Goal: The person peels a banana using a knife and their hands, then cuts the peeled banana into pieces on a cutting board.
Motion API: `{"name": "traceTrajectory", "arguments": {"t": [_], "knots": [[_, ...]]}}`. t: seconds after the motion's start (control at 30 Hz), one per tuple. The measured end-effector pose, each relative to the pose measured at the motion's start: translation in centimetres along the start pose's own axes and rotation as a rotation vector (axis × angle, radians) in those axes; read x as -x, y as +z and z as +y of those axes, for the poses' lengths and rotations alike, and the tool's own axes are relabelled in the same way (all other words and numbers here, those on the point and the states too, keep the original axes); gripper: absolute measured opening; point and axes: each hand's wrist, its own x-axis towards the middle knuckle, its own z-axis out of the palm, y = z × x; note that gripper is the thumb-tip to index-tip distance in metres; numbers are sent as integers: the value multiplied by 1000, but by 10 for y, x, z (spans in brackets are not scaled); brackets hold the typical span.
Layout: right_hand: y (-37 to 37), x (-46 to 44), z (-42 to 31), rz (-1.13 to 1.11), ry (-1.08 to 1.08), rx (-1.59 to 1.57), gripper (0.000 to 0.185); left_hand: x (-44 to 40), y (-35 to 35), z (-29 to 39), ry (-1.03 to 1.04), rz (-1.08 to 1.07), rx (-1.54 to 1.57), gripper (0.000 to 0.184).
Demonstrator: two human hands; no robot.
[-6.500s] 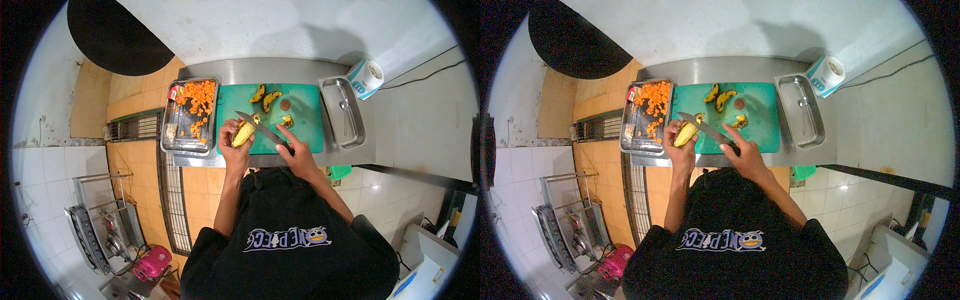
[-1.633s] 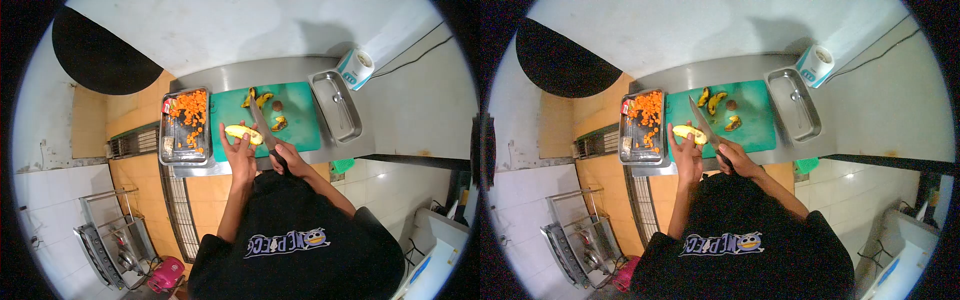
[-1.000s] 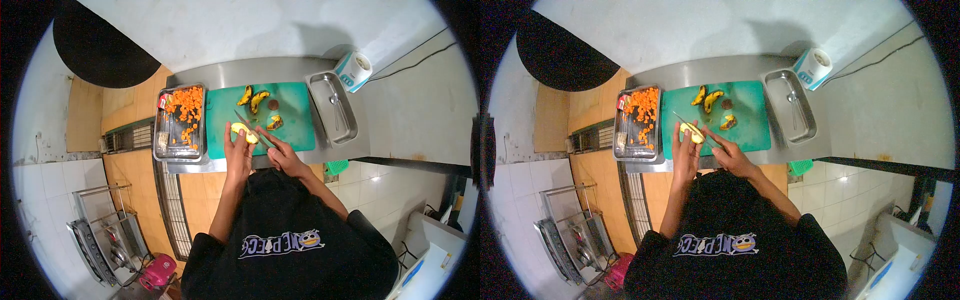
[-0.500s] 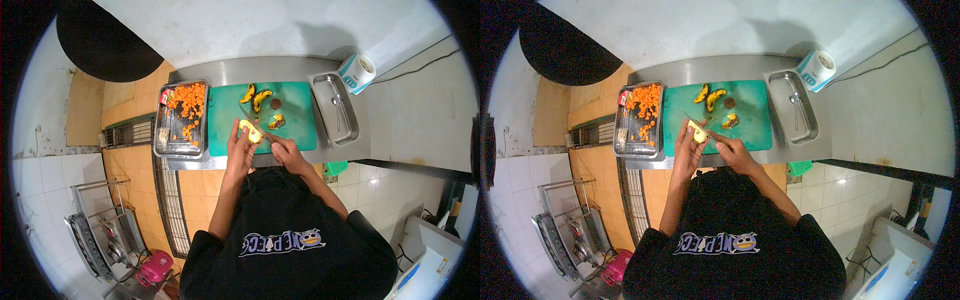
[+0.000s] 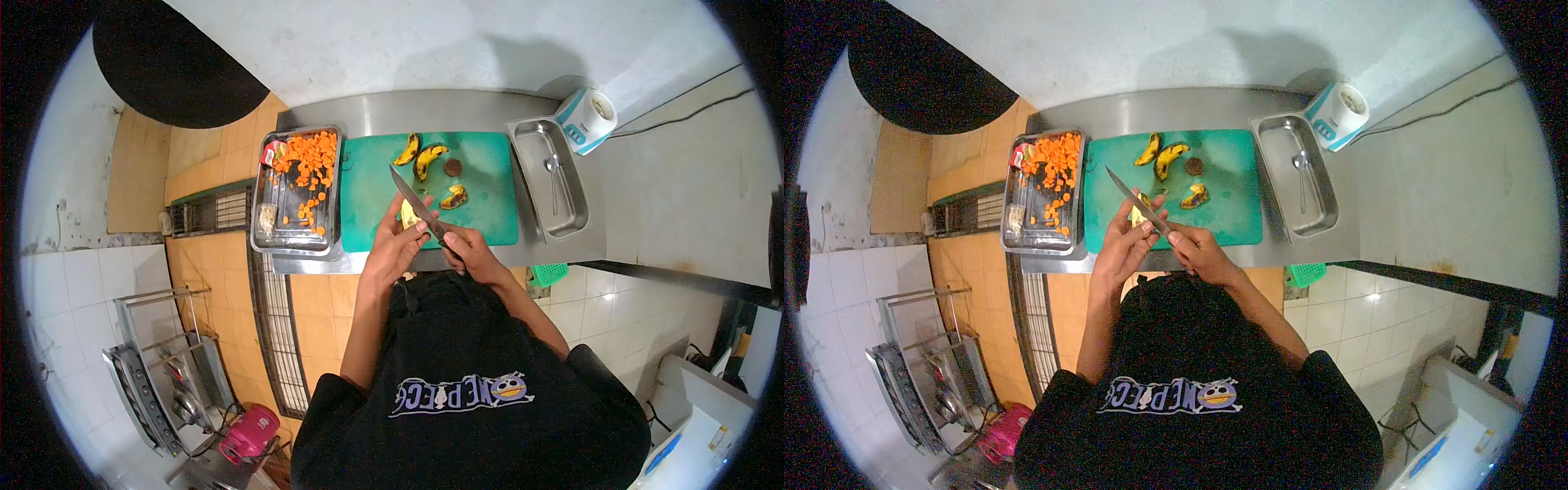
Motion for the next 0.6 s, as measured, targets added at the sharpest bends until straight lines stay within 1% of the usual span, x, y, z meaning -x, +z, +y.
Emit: {"name": "traceTrajectory", "arguments": {"t": [0.03, 0.07, 0.23, 0.33, 0.37, 0.43, 0.47, 0.53, 0.57, 0.6], "knots": [[-1, 0, 0, -7, 40, -64, 51, -1, -3, 1, -28, -28, 38, 83], [-2, 1, 0, -14, 81, -128, 50, -2, -7, 0, -26, -25, 41, 83], [-16, -1, -3, -23, 92, -181, 50, 1, -17, 3, -43, -141, 64, 83], [-17, -2, -13, -20, 78, -174, 50, 7, -5, 9, -28, -132, 20, 81], [-14, -1, -19, -14, 69, -153, 46, 7, -5, 9, -28, -130, 20, 81], [-14, -2, -20, -9, 59, -133, 45, 6, -6, 8, -92, -94, 173, 79], [-15, -3, -17, -21, 53, -123, 45, 6, -6, 7, -92, -92, 173, 79], [-16, -3, -15, -33, 48, -114, 46, 4, -7, 6, -97, -88, 182, 70], [-16, -3, -16, -34, 59, -120, 47, 4, -7, 7, -98, -88, 181, 70], [-16, -3, -17, -34, 71, -126, 48, 4, -6, 8, -119, -85, 228, 66]]}}
